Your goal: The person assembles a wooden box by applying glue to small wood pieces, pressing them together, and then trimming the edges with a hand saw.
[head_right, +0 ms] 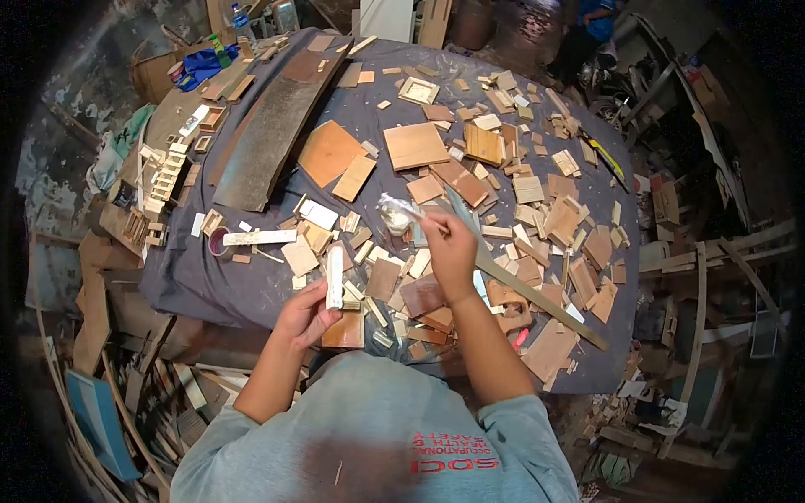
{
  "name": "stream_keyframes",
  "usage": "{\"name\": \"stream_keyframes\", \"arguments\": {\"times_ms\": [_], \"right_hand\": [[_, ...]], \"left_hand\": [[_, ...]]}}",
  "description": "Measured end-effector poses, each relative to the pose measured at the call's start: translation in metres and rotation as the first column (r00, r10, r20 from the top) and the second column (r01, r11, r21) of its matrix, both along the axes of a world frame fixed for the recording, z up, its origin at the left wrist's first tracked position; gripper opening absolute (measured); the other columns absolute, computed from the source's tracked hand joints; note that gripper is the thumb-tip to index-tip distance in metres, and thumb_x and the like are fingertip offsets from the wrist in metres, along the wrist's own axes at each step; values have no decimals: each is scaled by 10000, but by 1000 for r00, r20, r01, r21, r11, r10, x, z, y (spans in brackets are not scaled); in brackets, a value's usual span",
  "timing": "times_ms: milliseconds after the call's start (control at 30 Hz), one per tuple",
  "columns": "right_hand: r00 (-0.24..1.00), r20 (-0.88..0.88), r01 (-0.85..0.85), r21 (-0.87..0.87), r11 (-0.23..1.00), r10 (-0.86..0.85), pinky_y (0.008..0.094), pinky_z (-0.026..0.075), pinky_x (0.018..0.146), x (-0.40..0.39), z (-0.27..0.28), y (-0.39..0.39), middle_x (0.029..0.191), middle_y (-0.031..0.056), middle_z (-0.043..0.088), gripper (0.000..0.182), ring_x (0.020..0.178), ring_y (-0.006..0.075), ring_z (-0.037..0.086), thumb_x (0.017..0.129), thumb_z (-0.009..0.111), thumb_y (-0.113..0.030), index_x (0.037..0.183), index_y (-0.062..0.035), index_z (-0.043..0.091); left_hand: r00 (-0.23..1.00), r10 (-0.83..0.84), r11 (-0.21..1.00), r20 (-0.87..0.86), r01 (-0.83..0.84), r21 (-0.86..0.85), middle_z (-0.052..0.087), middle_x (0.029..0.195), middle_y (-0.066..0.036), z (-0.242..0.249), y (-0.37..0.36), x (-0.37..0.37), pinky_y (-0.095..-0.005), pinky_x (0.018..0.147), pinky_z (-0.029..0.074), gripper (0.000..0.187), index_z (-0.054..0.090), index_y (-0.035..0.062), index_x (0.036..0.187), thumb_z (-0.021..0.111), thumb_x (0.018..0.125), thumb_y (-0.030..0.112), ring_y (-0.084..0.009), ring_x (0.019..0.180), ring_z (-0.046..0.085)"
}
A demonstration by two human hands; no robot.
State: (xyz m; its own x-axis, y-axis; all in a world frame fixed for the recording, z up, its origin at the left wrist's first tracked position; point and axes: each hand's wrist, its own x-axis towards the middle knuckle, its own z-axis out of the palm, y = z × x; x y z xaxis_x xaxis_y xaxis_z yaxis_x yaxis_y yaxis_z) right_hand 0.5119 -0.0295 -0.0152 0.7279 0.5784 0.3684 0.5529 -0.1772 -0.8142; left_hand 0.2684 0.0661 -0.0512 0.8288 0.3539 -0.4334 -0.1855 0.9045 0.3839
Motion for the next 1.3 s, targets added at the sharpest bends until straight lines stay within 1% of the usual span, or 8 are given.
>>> {"name": "stream_keyframes", "arguments": {"times_ms": [67, 200, 400, 867, 933, 1067, 1200, 1300], "right_hand": [[847, -512, -95, 116, 989, 141, 248, 470, 631, -20, 14, -26, 791, 34, 623, 120, 686, 114, 578, 853, 664, -106, 878, 9, 639], [667, -676, -232, 213, 949, 314, 231, 472, 664, -54, 28, -66, 800, 11, 612, 130, 715, 84, 573, 855, 670, -86, 894, 32, 630], [876, -235, -432, 5, 902, 421, 273, 471, 659, -67, 45, -82, 783, 88, 625, 111, 709, 154, 597, 807, 692, -56, 864, 7, 621], [869, -247, -425, 70, 902, 429, 334, 451, 618, -76, 56, -80, 747, 122, 590, 92, 689, 267, 579, 800, 665, -44, 842, 5, 600], [829, -252, -503, 54, 863, 499, 252, 459, 599, -73, 57, -82, 741, 65, 601, 95, 671, 130, 571, 818, 671, -48, 850, 23, 615], [783, -425, -466, 85, 881, 455, 227, 444, 612, -58, 43, -76, 748, 33, 599, 93, 691, 97, 551, 833, 666, -62, 852, 19, 625], [875, -428, -201, 106, 974, 227, 277, 444, 590, -42, 48, -67, 709, 68, 607, 108, 662, 122, 562, 830, 653, -98, 839, 6, 625], [927, -76, -361, 88, 928, 367, 291, 453, 580, -47, 53, -74, 715, 96, 602, 78, 630, 187, 574, 808, 656, -76, 832, -6, 631]], "left_hand": [[997, -7, 1000, 80, 7, 4, 643, 971, -88, 6, -5, 12, -302, 685, 544, 285, 523, -8, 1170, 512, 951, 174, -157, 816, 633], [972, -105, 993, 211, 92, 73, 645, 1002, -73, 7, -14, 32, -284, 695, 564, 289, 536, 5, 1167, 521, 954, 200, -148, 851, 643], [989, -131, 985, 75, 121, 120, 648, 962, -87, 24, -30, 35, -268, 676, 567, 290, 549, 6, 1128, 522, 959, 240, -143, 805, 651], [999, -54, 975, -4, 53, 215, 628, 864, -54, 48, -42, 28, -227, 621, 505, 258, 584, -26, 1089, 560, 935, 181, -110, 706, 588], [999, -51, 977, 4, 49, 206, 627, 854, -50, 49, -44, 27, -222, 616, 499, 271, 586, -25, 1085, 567, 933, 199, -106, 699, 584], [991, -113, 975, 74, 96, 202, 626, 818, -42, 33, -50, 18, -206, 594, 471, 304, 584, -20, 1092, 577, 930, 237, -95, 672, 571], [993, -117, 980, 34, 110, 168, 624, 791, -36, 39, -57, 17, -199, 574, 445, 273, 593, -9, 1050, 576, 933, 238, -85, 642, 553], [995, -96, 980, 2, 94, 175, 614, 815, -56, 31, -51, 14, -270, 617, 443, 334, 592, -22, 1059, 598, 910, 277, -130, 678, 546]]}}
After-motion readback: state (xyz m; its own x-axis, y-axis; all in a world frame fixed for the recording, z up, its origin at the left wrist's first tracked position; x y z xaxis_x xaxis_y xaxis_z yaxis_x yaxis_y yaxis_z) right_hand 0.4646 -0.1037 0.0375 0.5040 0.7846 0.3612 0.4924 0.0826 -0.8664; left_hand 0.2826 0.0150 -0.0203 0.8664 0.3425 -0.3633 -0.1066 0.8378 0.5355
